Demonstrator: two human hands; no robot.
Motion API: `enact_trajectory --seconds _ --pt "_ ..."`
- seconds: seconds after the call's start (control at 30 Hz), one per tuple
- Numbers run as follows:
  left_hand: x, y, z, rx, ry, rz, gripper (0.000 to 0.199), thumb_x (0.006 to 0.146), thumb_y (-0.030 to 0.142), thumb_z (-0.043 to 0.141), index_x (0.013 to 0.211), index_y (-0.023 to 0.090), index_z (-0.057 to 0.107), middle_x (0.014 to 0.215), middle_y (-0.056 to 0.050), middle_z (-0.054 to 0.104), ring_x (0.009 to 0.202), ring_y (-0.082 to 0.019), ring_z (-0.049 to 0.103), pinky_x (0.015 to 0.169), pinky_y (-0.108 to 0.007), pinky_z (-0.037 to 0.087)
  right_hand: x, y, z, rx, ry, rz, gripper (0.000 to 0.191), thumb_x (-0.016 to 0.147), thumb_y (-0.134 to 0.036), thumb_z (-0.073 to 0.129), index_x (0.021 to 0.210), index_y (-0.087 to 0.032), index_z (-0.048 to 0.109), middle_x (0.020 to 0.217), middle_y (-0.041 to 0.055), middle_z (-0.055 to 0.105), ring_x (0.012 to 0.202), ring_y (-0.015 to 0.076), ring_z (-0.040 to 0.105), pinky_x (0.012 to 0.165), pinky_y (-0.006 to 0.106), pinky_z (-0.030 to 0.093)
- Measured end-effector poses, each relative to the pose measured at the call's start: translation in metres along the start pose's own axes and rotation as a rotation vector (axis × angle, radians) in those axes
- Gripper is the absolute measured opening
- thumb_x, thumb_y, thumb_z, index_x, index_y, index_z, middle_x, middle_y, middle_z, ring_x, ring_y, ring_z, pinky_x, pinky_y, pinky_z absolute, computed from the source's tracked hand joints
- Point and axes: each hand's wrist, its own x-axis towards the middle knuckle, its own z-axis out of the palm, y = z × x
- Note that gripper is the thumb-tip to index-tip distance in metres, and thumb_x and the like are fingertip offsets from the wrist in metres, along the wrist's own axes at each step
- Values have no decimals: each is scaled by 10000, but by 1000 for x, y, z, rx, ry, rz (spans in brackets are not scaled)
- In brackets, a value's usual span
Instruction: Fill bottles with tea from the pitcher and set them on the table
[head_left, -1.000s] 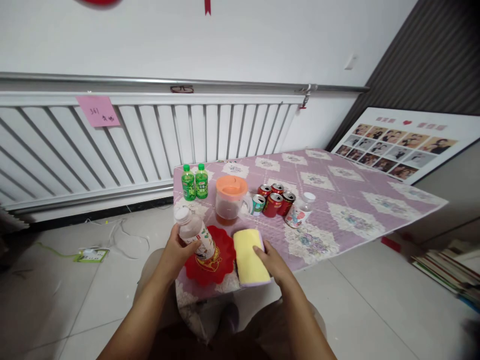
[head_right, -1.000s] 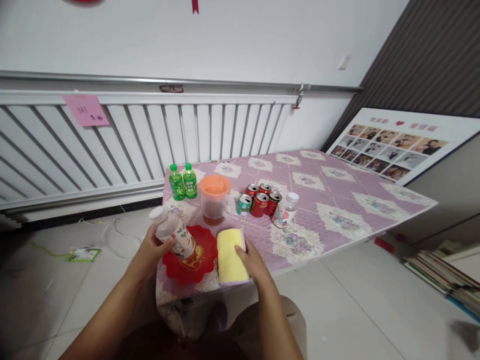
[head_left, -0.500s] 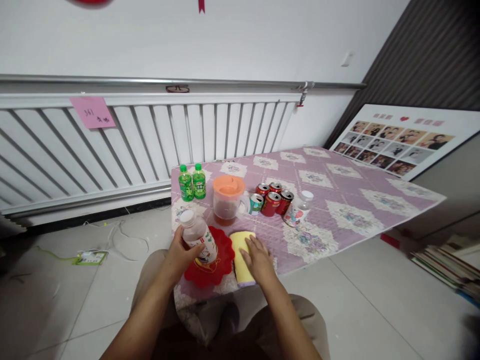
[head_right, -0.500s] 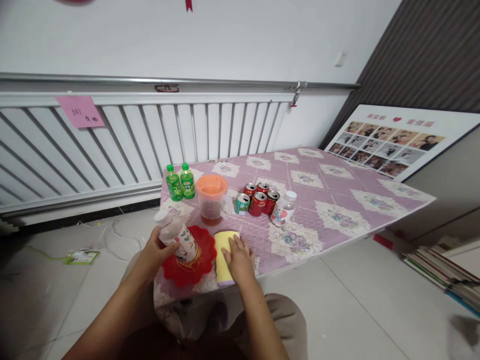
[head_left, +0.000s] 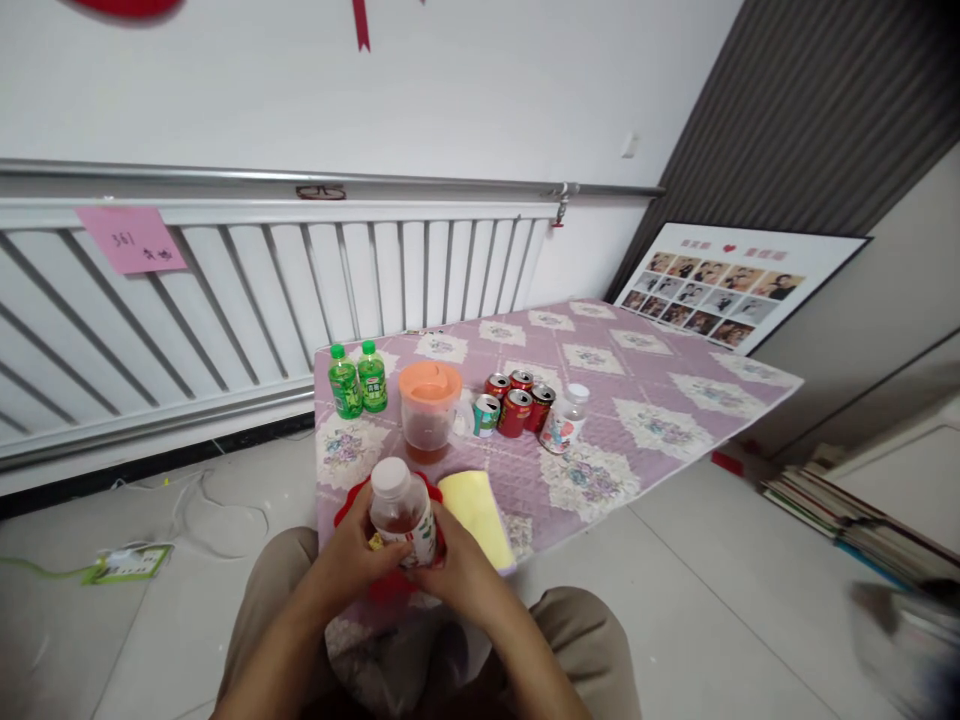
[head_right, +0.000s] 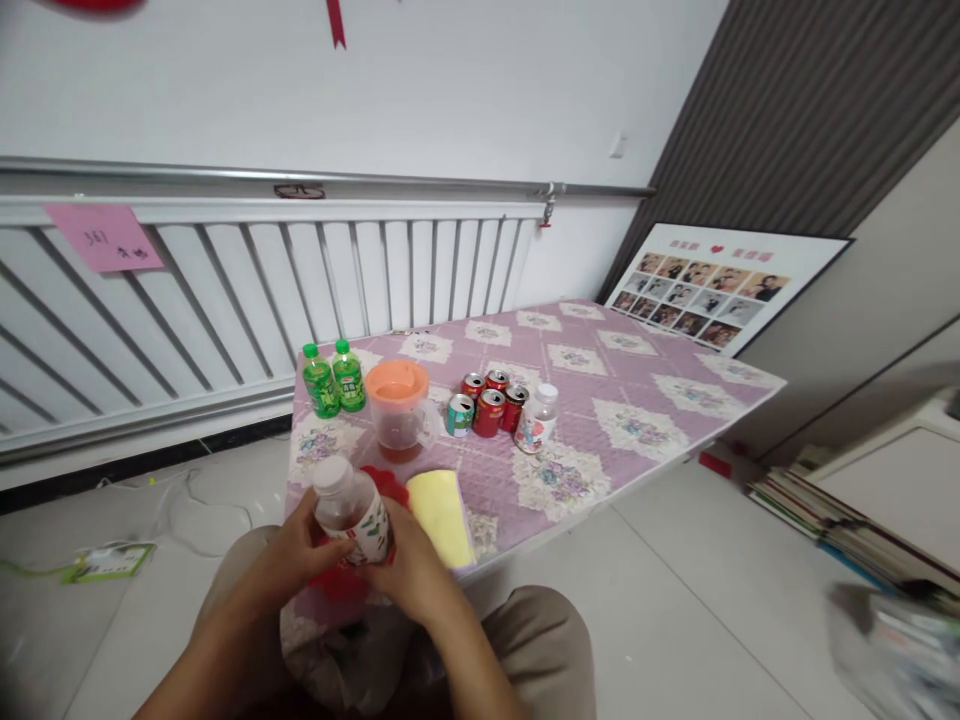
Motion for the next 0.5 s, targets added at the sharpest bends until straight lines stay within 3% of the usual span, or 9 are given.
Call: enact_trajectory --seconds 0.13,0.23,0.33,0.5 --pt "-2 1 11 -84 -89 28 717 679 268 822 1327 229 519 1355 -120 611 1230 -314 608 1061 -446 486 -9 0 -10 36 80 60 678 648 -167 788 1294 -238 597 1232 69 694 1124 283 645 999 443 492" --pt "0 2 15 -69 -92 51 772 698 295 822 1392 250 488 1467 -140 519 1303 -323 552 1068 -450 479 -14 0 -29 35 180 132 692 650 -190 783 1304 -236 559 1175 64 716 1029 262 685 920 415 542" --pt "2 -2 12 -37 -38 -7 670 717 334 794 1332 242 546 1407 -149 570 1225 -318 594 959 -447 543 -16 12 -60 21 380 165 638 669 -285 778 1258 -220 542 1093 65 735 960 256 704 882 422 561" --pt "3 -13 8 -66 10 -59 544 739 408 761 1225 218 607 1254 -133 655 1041 -272 663 836 -405 585 -13 57 -123 -147 762 152 519 619 -402 772 1060 -219 570 1012 81 720 945 281 682 872 449 544"
